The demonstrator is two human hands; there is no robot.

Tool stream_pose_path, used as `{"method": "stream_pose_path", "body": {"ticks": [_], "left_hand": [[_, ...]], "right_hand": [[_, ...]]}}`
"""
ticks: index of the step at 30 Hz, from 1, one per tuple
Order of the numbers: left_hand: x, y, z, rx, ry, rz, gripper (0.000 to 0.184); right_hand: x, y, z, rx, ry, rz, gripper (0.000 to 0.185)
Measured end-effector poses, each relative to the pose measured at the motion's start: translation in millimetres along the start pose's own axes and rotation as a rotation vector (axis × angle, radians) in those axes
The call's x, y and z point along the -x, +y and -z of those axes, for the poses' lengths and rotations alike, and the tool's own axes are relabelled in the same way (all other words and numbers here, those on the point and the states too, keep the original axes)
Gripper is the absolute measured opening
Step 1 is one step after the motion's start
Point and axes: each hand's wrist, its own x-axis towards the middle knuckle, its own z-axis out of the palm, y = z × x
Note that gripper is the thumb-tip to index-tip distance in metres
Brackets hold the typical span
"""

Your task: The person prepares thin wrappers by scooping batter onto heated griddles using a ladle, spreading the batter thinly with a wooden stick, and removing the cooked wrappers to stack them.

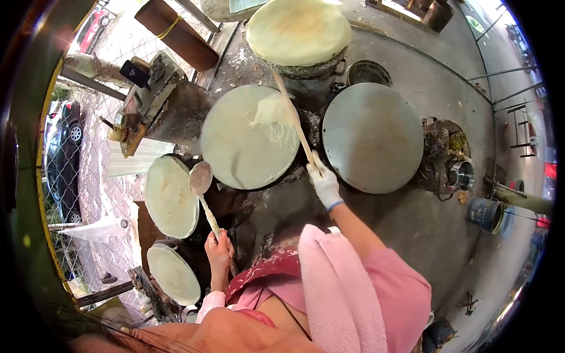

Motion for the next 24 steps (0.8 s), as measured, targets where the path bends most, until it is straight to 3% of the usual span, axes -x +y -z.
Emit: {"method": "stream_pose_path", "body": {"ticks": [2, 4, 6, 8, 12, 16, 18, 20, 24], "left_hand": [[-7.2, 13.9, -16.4, 0.101, -0.027, 0.095, 0.01], [-31.2, 12.6, -23.9, 0.064, -0.129, 0.046, 0.012], [-56.7, 28.9, -41.0, 0.005, -0.182, -0.009, 0.013], [-96.9, 38.6, -56.7, 0.03, -0.273, -0.049, 0.013], [-188.5, 71.6, -106.0, 0.023, -0.423, -0.023, 0.016], [-264.0, 74.2, -154.7, 0.085, -0.609, 0.014, 0.013], [-268.2, 67.0, -158.2, 0.064, -0.658, 0.098, 0.013], [-259.7, 61.2, -147.2, -0.018, -0.686, 0.198, 0.013], [-232.1, 40.8, -105.4, 0.157, -0.602, 0.35, 0.01]], "right_hand": [[22.7, -4.6, 13.2, -0.057, -0.11, -0.31, 0.044], [21.7, -8.9, 21.0, -0.074, -0.266, -0.35, 0.046], [12.6, -22.7, 29.7, 0.05, -0.193, -0.12, 0.044], [-10.2, -16.2, 41.9, -0.023, -0.167, -0.152, 0.043], [4.8, -43.9, 40.2, 0.145, -0.291, -0.354, 0.041], [31.5, -1.6, 42.3, 0.058, -0.137, -0.151, 0.043], [55.2, 18.0, 23.9, -0.122, 0.008, -0.137, 0.042], [61.2, 58.9, -14.8, 0.027, -0.008, -0.052, 0.039], [69.4, 58.0, -75.6, -0.215, -0.087, -0.215, 0.037]]}}
